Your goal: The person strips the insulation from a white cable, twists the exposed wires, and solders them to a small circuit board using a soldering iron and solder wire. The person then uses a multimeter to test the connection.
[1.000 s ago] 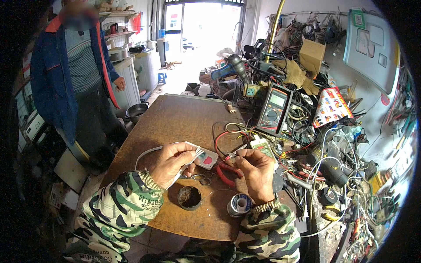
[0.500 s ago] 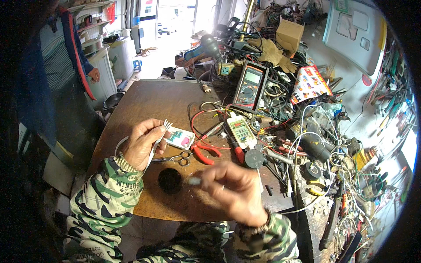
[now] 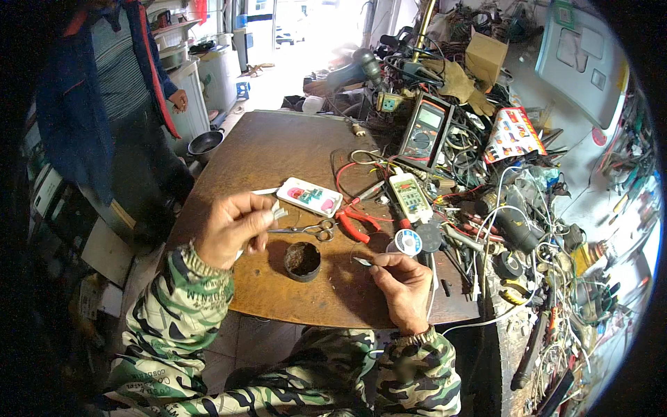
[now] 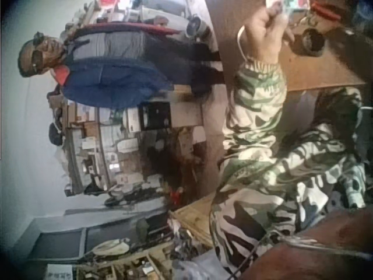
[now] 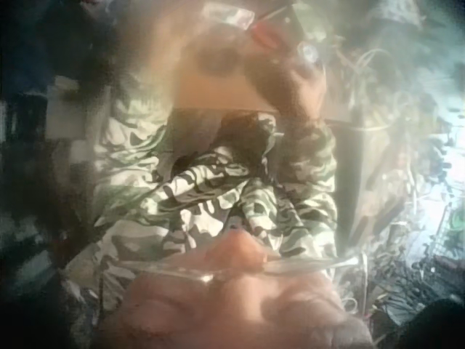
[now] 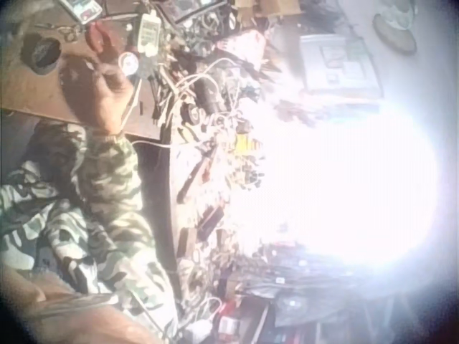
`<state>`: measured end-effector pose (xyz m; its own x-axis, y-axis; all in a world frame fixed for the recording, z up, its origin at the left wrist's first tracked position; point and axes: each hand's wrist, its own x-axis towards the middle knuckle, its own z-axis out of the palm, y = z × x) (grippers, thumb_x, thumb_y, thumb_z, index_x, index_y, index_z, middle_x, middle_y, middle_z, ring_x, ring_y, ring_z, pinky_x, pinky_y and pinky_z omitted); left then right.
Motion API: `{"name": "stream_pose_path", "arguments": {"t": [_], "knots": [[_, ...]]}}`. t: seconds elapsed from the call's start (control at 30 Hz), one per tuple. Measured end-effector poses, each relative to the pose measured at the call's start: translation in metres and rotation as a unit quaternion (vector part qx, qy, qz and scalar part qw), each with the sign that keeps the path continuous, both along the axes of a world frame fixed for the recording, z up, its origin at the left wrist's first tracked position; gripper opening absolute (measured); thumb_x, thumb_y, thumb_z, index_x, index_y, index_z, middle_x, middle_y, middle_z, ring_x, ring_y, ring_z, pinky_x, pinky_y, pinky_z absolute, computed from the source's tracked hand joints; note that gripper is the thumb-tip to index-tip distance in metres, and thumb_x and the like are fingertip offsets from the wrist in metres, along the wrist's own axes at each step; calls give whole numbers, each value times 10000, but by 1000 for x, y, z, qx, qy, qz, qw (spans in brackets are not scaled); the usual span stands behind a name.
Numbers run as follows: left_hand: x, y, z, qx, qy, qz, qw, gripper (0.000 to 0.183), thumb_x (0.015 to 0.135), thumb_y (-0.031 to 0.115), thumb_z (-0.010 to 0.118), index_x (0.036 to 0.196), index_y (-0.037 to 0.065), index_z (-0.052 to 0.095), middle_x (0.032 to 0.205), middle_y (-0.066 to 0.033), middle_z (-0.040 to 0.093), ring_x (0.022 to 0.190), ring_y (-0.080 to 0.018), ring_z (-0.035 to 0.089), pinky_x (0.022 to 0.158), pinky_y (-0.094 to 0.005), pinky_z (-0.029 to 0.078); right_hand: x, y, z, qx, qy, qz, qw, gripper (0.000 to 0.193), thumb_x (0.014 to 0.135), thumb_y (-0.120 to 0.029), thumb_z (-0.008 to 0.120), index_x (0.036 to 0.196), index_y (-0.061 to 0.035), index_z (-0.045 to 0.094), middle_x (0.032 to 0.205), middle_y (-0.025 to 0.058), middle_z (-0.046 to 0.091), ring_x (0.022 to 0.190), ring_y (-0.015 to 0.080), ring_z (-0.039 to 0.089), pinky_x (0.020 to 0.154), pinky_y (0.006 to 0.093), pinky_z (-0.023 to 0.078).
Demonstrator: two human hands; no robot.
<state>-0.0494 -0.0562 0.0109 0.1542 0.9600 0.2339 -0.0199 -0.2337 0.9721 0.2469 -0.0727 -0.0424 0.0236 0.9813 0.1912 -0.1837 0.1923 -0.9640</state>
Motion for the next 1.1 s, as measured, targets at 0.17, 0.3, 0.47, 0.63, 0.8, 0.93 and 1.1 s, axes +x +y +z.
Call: {"name": "stream_pose_path", "arguments": {"t": [0.17,0.3,0.47,0.63,0.8,0.93,1.1], "knots": [[0,-35,-25,-60,4,-9,998,191,953,162,653,1006,-21,642,793,-28,666,582,-52,594,481,-181,442,2,-9,-5,-9,11,-7,1000,85,831,86,681,897,33,693,844,60,705,750,117,655,739,246,525],[4,-46,-34,-47,-5,16,999,200,959,181,647,992,-16,636,775,-25,655,564,-47,568,475,-177,416,2,-11,-5,-16,19,-10,1000,94,829,83,694,916,45,689,849,79,705,747,139,665,732,264,542],[8,-45,-42,-52,3,16,999,195,970,152,625,1029,-34,627,801,-38,661,569,-41,565,477,-179,423,3,-9,-9,-5,55,-11,998,102,829,95,686,926,63,683,849,96,699,740,161,667,729,280,550],[10,-45,-38,-71,43,19,996,212,985,166,596,1053,-33,617,813,-43,662,576,-46,571,486,-186,434,3,-10,-10,5,63,-19,998,92,850,67,675,942,58,681,846,90,696,738,154,653,730,284,539],[8,-46,-35,-93,56,27,994,217,988,170,590,1060,-34,606,816,-46,663,586,-51,584,490,-189,448,1,-9,-8,12,49,-17,999,68,850,60,674,915,42,673,854,82,685,731,154,646,721,290,539],[9,-45,-36,-94,56,26,994,215,988,172,590,1054,-32,600,818,-46,664,590,-52,593,492,-190,460,3,-10,-8,12,49,-13,999,91,846,70,679,935,53,684,838,75,695,743,140,650,742,272,530],[8,-46,-37,-92,53,33,994,196,989,168,590,1033,-23,595,821,-45,663,590,-50,591,491,-186,455,6,-12,-11,-7,11,-20,1000,68,849,42,683,915,52,676,826,59,690,750,113,627,729,235,495]]}}
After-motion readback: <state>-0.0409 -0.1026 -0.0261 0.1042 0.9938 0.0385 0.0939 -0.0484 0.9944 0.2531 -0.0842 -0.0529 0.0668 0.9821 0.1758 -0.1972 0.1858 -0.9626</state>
